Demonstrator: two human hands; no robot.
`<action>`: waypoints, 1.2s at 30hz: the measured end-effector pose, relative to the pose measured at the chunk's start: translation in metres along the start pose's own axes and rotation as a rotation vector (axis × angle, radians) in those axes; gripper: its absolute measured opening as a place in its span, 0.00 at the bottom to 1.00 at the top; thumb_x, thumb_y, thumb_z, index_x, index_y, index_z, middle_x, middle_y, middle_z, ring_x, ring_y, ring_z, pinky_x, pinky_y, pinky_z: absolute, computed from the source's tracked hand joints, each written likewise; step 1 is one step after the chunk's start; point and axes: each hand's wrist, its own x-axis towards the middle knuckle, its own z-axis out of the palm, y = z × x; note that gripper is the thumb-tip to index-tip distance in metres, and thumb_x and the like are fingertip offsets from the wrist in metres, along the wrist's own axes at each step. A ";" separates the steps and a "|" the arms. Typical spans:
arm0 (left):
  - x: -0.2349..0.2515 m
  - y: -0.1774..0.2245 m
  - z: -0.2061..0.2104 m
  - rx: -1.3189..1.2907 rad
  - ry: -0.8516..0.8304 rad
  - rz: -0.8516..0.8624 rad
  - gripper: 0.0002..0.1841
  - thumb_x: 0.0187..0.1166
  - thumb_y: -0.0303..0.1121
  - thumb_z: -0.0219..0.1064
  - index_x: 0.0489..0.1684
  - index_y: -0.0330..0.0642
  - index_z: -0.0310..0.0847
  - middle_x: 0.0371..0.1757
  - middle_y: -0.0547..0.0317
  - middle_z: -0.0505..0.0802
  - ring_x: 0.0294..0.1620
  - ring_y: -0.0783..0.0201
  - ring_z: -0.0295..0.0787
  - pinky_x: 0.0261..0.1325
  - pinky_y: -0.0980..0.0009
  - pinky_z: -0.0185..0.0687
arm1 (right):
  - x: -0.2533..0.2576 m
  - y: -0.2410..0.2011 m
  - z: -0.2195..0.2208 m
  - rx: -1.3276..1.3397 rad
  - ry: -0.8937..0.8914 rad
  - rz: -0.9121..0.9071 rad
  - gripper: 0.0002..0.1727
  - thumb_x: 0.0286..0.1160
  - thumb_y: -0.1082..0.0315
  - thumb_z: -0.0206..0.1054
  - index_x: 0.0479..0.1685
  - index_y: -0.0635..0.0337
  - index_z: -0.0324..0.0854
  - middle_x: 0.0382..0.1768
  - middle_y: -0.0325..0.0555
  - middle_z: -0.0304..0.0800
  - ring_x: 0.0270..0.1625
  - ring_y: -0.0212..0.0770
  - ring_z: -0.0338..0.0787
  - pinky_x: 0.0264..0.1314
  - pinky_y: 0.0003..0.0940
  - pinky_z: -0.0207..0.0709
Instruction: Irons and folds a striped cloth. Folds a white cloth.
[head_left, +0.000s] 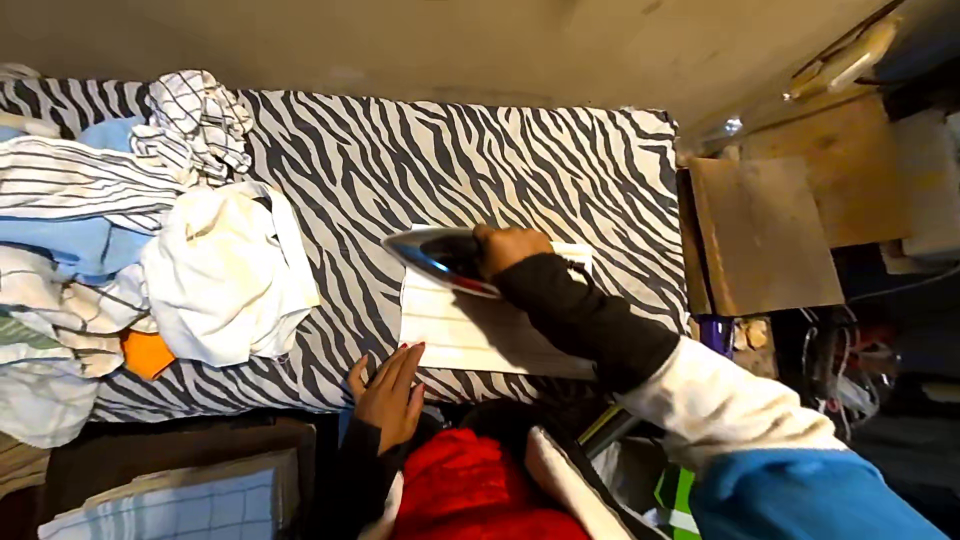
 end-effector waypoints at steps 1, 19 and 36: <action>0.001 -0.001 0.000 -0.012 0.022 -0.019 0.25 0.76 0.37 0.59 0.72 0.42 0.83 0.67 0.54 0.93 0.70 0.51 0.89 0.77 0.29 0.55 | 0.009 0.003 -0.008 0.004 0.008 0.041 0.20 0.81 0.65 0.65 0.70 0.60 0.81 0.54 0.74 0.90 0.59 0.78 0.89 0.52 0.76 0.77; 0.065 0.007 -0.032 0.050 -0.118 0.047 0.19 0.82 0.35 0.58 0.59 0.35 0.91 0.43 0.44 0.98 0.45 0.44 0.97 0.65 0.35 0.78 | -0.021 0.149 -0.007 0.141 0.172 0.471 0.21 0.78 0.64 0.68 0.68 0.62 0.82 0.54 0.77 0.89 0.60 0.80 0.88 0.53 0.78 0.77; 0.114 0.064 -0.018 -1.650 -0.289 -0.765 0.37 0.90 0.60 0.21 0.96 0.53 0.32 0.80 0.36 0.77 0.64 0.41 0.89 0.59 0.48 0.87 | -0.099 0.098 0.017 1.001 0.478 -0.435 0.05 0.68 0.72 0.69 0.34 0.66 0.82 0.39 0.39 0.87 0.39 0.19 0.84 0.45 0.18 0.80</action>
